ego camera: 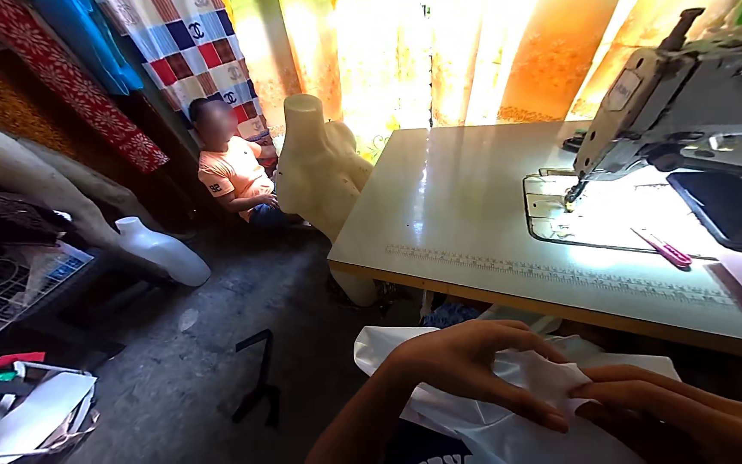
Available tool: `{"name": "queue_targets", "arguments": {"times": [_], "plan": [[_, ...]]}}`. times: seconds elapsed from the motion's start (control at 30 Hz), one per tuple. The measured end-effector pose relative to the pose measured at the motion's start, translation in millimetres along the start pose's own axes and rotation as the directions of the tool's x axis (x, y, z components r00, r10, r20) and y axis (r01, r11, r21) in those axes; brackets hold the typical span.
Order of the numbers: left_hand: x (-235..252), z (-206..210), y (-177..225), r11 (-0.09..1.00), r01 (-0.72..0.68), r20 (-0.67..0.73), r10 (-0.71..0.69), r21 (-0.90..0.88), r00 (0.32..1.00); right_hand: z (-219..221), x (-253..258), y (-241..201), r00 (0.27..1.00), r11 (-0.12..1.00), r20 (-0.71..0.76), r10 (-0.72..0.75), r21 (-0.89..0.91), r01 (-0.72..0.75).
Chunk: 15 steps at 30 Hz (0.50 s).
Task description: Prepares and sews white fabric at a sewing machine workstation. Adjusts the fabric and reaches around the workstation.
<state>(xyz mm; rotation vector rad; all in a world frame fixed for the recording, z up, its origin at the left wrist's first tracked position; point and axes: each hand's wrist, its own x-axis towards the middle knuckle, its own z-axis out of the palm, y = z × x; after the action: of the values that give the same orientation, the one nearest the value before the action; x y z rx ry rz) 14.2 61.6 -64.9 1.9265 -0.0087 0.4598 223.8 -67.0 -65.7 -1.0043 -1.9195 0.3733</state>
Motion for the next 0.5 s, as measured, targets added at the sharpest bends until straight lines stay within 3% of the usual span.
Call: {"name": "queue_targets", "arguments": {"times": [0.2,0.37,0.5], "plan": [[5.7,-0.6,-3.1,0.984,0.074,0.111,-0.056,-0.165,0.992,-1.0,-0.5,-2.6,1.000,1.000,0.010,-0.010,-0.013,0.010],[5.9,-10.0,-16.6,0.984,0.057,0.100,-0.041,-0.167,0.994,-0.9,-1.3,-1.3,1.000,1.000,0.001,-0.007,-0.003,0.007],[3.8,-12.3,-19.3,0.957,0.123,0.098,-0.100,-0.265,0.990,2.9,-8.3,5.9,0.998,0.999,-0.055,-0.038,-0.030,0.036]]}}
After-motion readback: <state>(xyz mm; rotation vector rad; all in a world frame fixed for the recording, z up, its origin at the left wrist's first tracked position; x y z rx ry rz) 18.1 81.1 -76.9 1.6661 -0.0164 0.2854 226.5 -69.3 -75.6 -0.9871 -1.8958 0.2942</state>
